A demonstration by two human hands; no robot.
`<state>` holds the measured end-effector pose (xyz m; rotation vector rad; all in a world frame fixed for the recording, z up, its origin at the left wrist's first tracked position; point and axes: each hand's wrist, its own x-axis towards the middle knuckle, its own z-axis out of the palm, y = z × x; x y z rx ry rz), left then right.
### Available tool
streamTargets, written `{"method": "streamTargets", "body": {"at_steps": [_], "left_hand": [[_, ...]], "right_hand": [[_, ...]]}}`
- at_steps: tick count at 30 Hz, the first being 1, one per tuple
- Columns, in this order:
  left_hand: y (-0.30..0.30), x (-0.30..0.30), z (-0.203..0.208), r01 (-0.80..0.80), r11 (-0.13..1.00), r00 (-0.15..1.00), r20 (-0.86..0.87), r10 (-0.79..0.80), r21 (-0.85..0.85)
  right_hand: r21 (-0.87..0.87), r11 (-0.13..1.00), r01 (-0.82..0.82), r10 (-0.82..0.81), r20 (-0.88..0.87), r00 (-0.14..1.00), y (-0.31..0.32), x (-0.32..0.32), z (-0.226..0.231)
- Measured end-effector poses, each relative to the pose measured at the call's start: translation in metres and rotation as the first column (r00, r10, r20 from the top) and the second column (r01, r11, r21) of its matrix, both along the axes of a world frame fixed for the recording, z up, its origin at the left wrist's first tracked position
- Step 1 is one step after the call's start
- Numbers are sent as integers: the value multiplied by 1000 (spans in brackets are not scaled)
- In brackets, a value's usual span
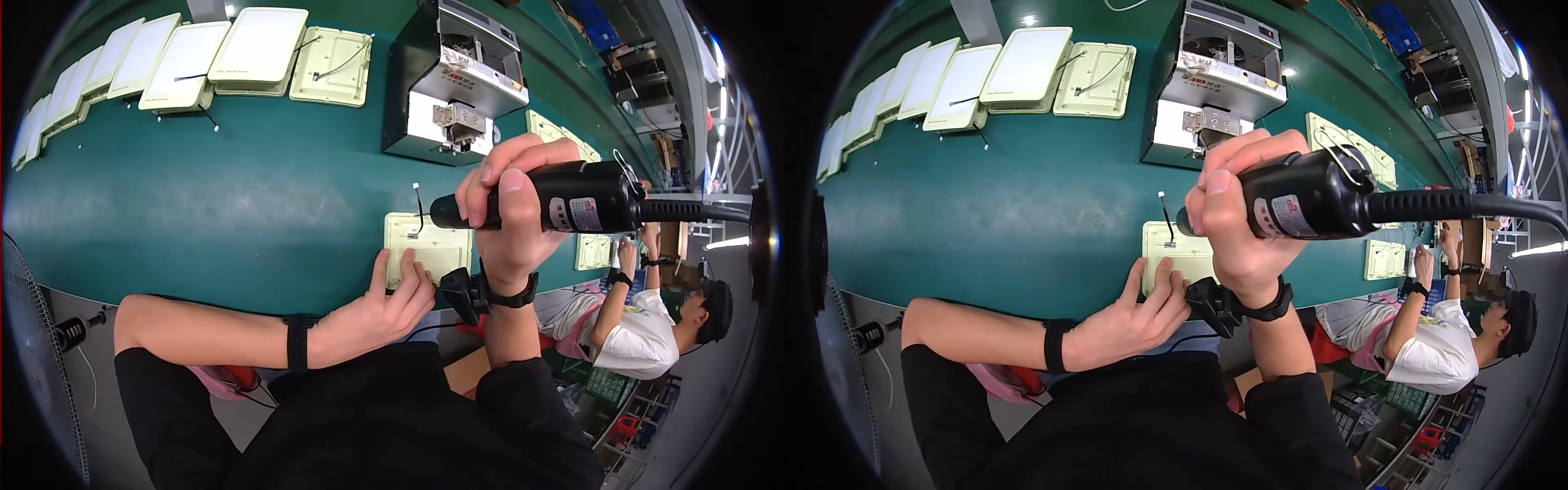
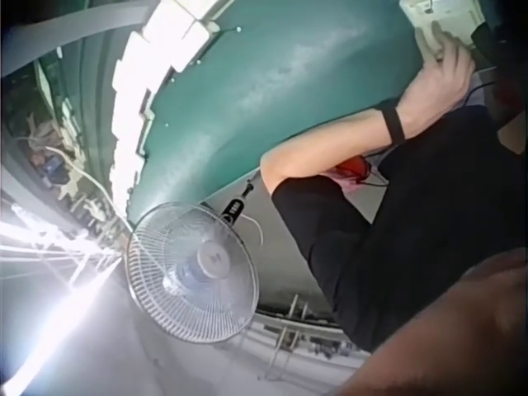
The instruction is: Assembling plastic electronic housings using an electric screwdriver at a factory workstation.
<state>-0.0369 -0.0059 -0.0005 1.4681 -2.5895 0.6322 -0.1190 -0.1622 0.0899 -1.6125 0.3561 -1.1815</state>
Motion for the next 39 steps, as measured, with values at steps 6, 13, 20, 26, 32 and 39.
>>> {"method": "streamTargets", "body": {"at_steps": [6, 13, 20, 26, 32, 39], "left_hand": [[4, 0, 0, -13, 1000, 1000, 12, 14, -23], [1, 3, 3, -108, 994, 994, -27, 109, 32], [-3, 8, 9, -57, 996, 998, 17, 56, 65], [-4, 10, 9, -46, 995, 998, 50, 42, 83], [-3, 6, 10, -60, 996, 996, 75, 56, 59], [-5, 6, 14, -46, 997, 998, 50, 43, 69]], "right_hand": [[13, 1000, 16, -16, -2, 1000, 3, -1, -4], [-182, 982, 53, -16, 198, 980, -27, 8, 50], [-189, 948, 256, -246, 77, 966, -54, 25, 50], [-81, 975, 205, -196, 110, 974, -32, -5, 28], [-156, 972, 176, -136, 239, 961, -50, 13, 62], [-117, 971, 206, -178, 215, 960, -58, 21, 56]]}}
